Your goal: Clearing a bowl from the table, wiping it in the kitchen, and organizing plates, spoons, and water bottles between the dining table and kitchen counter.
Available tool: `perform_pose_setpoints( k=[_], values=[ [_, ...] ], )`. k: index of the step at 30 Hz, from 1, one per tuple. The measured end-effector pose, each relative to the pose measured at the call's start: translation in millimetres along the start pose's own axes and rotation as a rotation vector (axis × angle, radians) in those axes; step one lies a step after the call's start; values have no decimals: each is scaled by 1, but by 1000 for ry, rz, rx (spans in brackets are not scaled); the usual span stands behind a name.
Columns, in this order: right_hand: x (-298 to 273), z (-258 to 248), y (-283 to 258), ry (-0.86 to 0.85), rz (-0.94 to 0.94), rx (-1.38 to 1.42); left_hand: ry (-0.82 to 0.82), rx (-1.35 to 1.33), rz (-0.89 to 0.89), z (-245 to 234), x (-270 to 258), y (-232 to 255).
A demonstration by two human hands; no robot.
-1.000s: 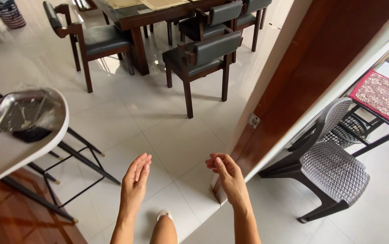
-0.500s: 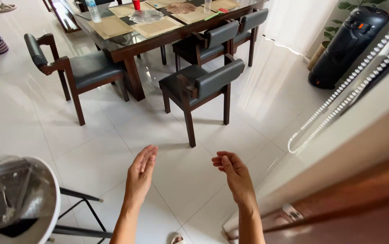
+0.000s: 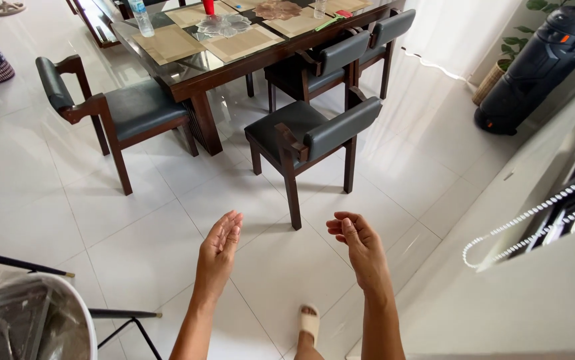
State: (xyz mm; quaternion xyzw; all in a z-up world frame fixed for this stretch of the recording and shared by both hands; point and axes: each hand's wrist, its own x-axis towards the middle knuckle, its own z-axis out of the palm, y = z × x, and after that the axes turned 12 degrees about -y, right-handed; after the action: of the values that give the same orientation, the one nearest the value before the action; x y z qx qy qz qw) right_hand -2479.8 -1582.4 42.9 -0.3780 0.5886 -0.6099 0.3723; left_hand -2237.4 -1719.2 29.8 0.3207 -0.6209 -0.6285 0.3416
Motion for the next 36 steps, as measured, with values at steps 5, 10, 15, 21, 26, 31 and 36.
perform_pose_setpoints(
  k=[5, 10, 15, 21, 26, 31, 36],
  values=[
    [63, -4, 6, -15, -4, 23, 6, 11, -2, -1, 58, -4],
    [145, -28, 10, -14, -8, 25, 21, 32, 38, 10, 145, -8],
    [232, -62, 4, -8, -36, 34, 14, 51, 48, 37, 237, -2],
    [315, -106, -10, -13, -72, 19, -23, 46, 97, 69, 330, -1],
    [365, -131, 1, -28, -54, 42, -10, 31, 75, 87, 384, -3],
    [402, -133, 12, -32, -36, 78, 0, 3, 63, 84, 418, -8],
    [441, -119, 25, -83, -26, 51, 46, 33, 63, 59, 450, -23]
  ],
)
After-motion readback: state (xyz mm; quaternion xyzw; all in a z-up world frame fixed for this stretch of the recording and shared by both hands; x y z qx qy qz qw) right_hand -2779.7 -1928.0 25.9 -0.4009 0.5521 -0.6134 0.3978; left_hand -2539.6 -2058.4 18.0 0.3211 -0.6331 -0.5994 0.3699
